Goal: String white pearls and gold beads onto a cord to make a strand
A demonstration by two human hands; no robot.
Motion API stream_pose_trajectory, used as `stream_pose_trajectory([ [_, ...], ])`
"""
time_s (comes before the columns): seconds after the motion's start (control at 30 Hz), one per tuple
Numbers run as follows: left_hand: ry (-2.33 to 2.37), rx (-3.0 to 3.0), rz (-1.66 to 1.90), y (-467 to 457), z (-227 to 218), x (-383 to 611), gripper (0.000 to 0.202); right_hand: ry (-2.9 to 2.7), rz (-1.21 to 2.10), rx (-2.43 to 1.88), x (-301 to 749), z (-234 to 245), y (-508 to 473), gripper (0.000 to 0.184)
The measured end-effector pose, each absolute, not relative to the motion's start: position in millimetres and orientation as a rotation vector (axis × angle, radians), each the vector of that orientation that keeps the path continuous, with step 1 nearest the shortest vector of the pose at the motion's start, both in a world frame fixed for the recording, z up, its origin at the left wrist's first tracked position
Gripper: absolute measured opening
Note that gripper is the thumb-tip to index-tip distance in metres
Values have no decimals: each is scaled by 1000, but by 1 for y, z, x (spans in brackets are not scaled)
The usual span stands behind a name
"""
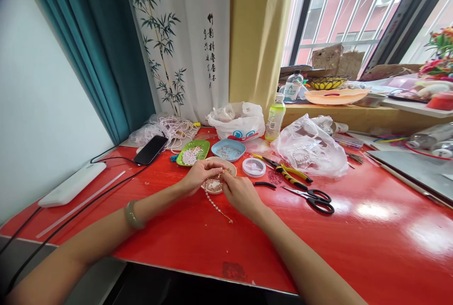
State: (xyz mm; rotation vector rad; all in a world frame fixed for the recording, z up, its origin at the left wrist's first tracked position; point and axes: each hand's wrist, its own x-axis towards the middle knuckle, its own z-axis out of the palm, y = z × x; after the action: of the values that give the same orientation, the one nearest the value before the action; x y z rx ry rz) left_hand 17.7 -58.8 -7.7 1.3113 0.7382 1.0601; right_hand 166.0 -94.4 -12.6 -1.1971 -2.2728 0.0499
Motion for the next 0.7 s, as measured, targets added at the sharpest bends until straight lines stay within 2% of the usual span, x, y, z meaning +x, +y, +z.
stream_pose_trajectory([
  [0.27, 724, 1404, 1102, -66, 1, 18, 18, -2092, 256, -1213, 168, -7, -92, 19],
  [0.5, 758, 1412, 1098, -66, 0, 18, 21, -1888, 536, -1122, 175, -2, -85, 39],
  [0.7, 787, 1408, 1096, -64, -2, 17, 19, -1932, 708, -1037, 174, -3, -82, 23],
])
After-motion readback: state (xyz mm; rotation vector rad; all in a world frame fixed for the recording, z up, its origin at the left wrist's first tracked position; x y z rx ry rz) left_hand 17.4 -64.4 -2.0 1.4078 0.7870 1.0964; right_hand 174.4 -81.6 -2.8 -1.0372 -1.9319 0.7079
